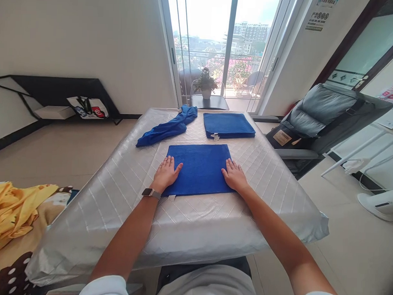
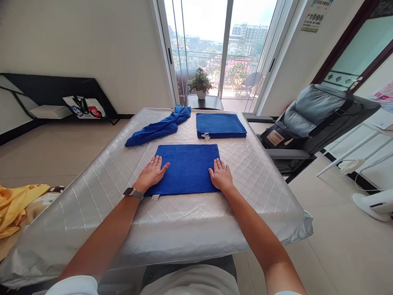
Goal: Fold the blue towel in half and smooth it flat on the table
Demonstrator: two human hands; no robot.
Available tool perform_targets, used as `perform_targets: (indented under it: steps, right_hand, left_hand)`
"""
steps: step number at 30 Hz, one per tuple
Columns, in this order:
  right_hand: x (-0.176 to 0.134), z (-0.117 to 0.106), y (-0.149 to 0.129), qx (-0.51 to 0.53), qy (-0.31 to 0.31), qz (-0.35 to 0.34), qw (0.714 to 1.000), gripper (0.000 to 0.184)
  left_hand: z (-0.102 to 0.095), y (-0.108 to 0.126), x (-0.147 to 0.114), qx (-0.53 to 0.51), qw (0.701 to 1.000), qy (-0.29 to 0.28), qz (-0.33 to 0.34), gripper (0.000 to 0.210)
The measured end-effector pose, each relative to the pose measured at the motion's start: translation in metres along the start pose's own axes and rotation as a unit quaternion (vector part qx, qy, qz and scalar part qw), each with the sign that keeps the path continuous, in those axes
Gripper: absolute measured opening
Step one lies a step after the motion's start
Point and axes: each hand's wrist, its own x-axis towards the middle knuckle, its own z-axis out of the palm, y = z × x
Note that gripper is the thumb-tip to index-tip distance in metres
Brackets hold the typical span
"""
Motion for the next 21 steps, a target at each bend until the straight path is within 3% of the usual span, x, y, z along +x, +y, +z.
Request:
perform_targets:
  steps: [3, 6, 9, 11, 16, 19, 21]
  right_hand:
    - [-0.002, 0.0, -0.001, 0.005, 0.002, -0.001, 1.0, 0.069]
    - [-0.003, 0.0, -0.002, 0.016, 0.007, -0.002, 1.0, 0.068]
    - [-0.003, 0.0, -0.003, 0.026, 0.011, -0.004, 1.0, 0.068]
    - [-0.003, 0.001, -0.003, 0.033, 0.012, -0.004, 0.999, 0.067]
    - [-0.006, 0.001, -0.002, 0.034, 0.026, -0.014, 0.999, 0.067]
    - [-0.009, 0.0, -0.001, 0.021, 0.028, -0.024, 0.999, 0.065]
    - [-0.01, -0.001, 0.0, 0.018, 0.028, -0.024, 0.999, 0.064]
  left_hand:
    - [-0.007, -0.009, -0.001, 0.017, 1.0, 0.005, -0.016, 0.083]
    - [-0.015, -0.021, 0.0, 0.025, 0.998, 0.046, -0.042, 0.084]
    - [-0.02, -0.008, -0.002, 0.011, 0.997, 0.078, 0.0, 0.082]
    - [-0.018, 0.024, -0.006, -0.001, 0.994, 0.063, 0.084, 0.079]
    - [-0.001, 0.139, -0.013, 0.002, 0.952, 0.016, 0.305, 0.072]
    - [0.007, 0.184, -0.002, -0.007, 0.944, 0.017, 0.331, 0.069]
    - [0.01, 0.195, 0.007, -0.012, 0.95, 0.005, 0.311, 0.067]
